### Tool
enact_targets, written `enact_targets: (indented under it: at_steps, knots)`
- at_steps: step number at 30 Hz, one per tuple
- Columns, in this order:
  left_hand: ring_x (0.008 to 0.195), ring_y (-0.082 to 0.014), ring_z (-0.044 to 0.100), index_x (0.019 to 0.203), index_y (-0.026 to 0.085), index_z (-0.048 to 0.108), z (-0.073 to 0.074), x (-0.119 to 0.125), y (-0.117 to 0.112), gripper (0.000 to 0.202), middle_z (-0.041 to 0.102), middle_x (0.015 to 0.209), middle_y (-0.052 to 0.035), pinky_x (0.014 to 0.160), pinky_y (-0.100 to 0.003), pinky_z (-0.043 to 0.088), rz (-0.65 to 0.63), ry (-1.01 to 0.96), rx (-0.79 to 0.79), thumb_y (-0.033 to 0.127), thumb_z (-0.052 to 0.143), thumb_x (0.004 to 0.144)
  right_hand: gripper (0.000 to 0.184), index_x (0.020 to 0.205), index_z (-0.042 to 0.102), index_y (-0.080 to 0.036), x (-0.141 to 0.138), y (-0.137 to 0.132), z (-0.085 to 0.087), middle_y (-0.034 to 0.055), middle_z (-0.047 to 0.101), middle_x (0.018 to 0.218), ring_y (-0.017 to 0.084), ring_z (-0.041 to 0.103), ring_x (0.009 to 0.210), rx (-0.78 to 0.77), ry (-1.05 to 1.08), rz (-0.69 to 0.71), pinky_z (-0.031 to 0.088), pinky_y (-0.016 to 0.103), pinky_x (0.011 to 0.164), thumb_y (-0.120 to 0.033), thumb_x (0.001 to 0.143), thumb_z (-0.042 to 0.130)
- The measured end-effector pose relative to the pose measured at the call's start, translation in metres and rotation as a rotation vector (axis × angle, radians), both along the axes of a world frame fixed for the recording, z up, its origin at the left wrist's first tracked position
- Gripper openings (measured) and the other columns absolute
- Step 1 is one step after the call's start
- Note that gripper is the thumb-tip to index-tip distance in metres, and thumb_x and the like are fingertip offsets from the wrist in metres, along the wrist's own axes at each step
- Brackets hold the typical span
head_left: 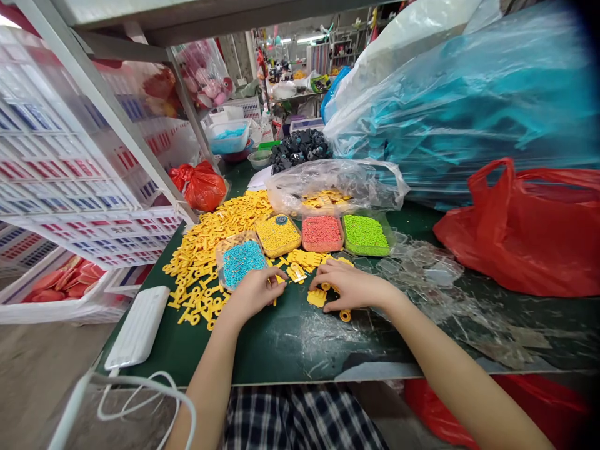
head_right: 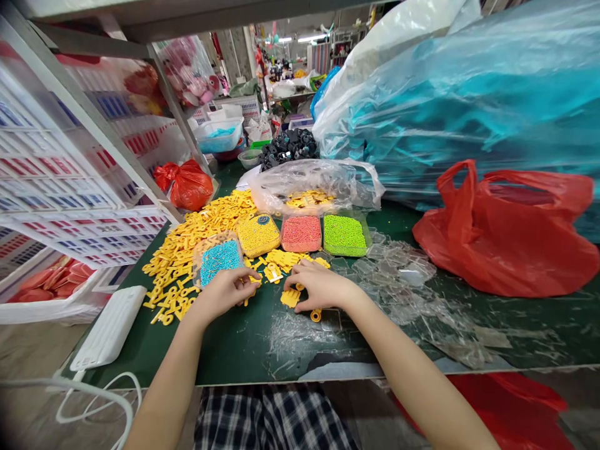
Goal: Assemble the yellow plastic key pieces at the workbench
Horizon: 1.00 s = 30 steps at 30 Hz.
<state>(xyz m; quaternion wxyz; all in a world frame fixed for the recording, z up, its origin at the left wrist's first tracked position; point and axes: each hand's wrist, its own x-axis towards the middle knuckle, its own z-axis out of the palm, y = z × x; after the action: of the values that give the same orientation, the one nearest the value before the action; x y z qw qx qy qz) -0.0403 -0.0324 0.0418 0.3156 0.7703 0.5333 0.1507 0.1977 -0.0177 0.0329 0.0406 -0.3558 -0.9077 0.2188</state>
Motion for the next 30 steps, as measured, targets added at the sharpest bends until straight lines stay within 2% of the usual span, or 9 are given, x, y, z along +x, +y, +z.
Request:
enact_targets:
  at_steps: [3,6,10,16,19,21,24,27,30]
  knots:
    - [0.054,-0.014,0.057,0.09,0.019,0.067,-0.002,0.003,0.0,0.02,0.059,0.056,0.0026,0.053,-0.022,0.037,-0.021,0.035,0.037,0.032,0.054,0.083,0.033,0.106,0.069,-0.025,0.003,0.005,-0.002,0.0065,0.059,0.1,0.026,0.049,0.101,0.011,-0.044,-0.029,0.04,0.037,0.086,-0.025,0.073,0.076]
    - [0.054,-0.0134,0.056,0.091,0.02,0.068,-0.005,0.008,0.0,0.018,0.06,0.06,0.0025,0.053,-0.022,0.036,-0.016,0.066,0.086,0.03,0.055,0.083,0.031,0.099,0.069,-0.022,-0.005,0.005,-0.007,0.0068,0.058,0.099,0.027,0.049,0.1,0.044,-0.017,-0.07,0.04,0.037,0.083,-0.033,0.071,0.079]
    - [0.053,-0.0139,0.056,0.09,0.018,0.068,-0.015,0.019,0.003,0.016,0.06,0.058,0.002,0.053,-0.022,0.035,0.009,0.106,0.112,0.027,0.056,0.084,0.041,0.096,0.065,-0.017,-0.019,-0.001,-0.016,0.008,0.061,0.098,0.027,0.05,0.099,0.111,0.031,-0.132,0.04,0.038,0.084,-0.047,0.071,0.076]
    - [0.062,-0.0172,0.063,0.092,0.017,0.066,-0.039,0.043,0.002,0.016,0.068,0.069,-0.0033,0.058,-0.024,0.04,0.098,0.178,0.187,0.026,0.053,0.09,0.043,0.092,0.064,-0.013,-0.029,-0.005,-0.024,0.0096,0.062,0.096,0.027,0.051,0.097,0.166,0.015,-0.182,0.039,0.04,0.085,-0.051,0.072,0.074]
    - [0.07,-0.0191,0.066,0.097,0.016,0.065,-0.041,0.048,0.001,0.018,0.071,0.08,-0.0068,0.062,-0.025,0.042,0.125,0.21,0.215,0.023,0.049,0.093,0.044,0.089,0.063,-0.015,-0.026,-0.002,-0.025,0.0087,0.062,0.095,0.028,0.051,0.096,0.166,0.03,-0.196,0.038,0.039,0.084,-0.053,0.069,0.076]
    - [0.07,-0.0177,0.065,0.098,0.016,0.064,-0.036,0.044,0.001,0.018,0.071,0.08,-0.0054,0.063,-0.025,0.043,0.07,0.168,0.202,0.021,0.048,0.093,0.044,0.089,0.064,-0.017,-0.023,0.001,-0.025,0.0078,0.063,0.096,0.028,0.051,0.098,0.157,0.054,-0.185,0.037,0.039,0.083,-0.053,0.068,0.077]
    - [0.071,-0.016,0.063,0.099,0.017,0.065,-0.024,0.028,0.002,0.015,0.07,0.083,-0.0034,0.066,-0.024,0.045,-0.085,0.074,0.178,0.021,0.053,0.091,0.039,0.087,0.064,-0.019,-0.02,0.002,-0.024,0.0059,0.063,0.095,0.027,0.051,0.099,0.138,0.062,-0.18,0.036,0.039,0.084,-0.048,0.067,0.079]
    - [0.086,-0.0177,0.064,0.101,0.017,0.065,-0.015,0.01,0.002,0.016,0.07,0.097,-0.0053,0.079,-0.027,0.048,-0.222,0.034,0.128,0.019,0.06,0.086,0.036,0.086,0.065,-0.02,-0.019,0.002,-0.023,0.0053,0.064,0.095,0.027,0.052,0.098,0.132,0.056,-0.187,0.035,0.038,0.083,-0.045,0.066,0.081]
    - [0.1,-0.0196,0.061,0.103,0.017,0.066,-0.014,0.001,0.003,0.022,0.068,0.105,-0.0062,0.091,-0.031,0.045,-0.332,0.025,0.075,0.017,0.067,0.081,0.035,0.086,0.065,-0.02,-0.02,0.002,-0.023,0.0055,0.064,0.095,0.027,0.052,0.1,0.13,0.052,-0.2,0.034,0.038,0.084,-0.045,0.067,0.081]
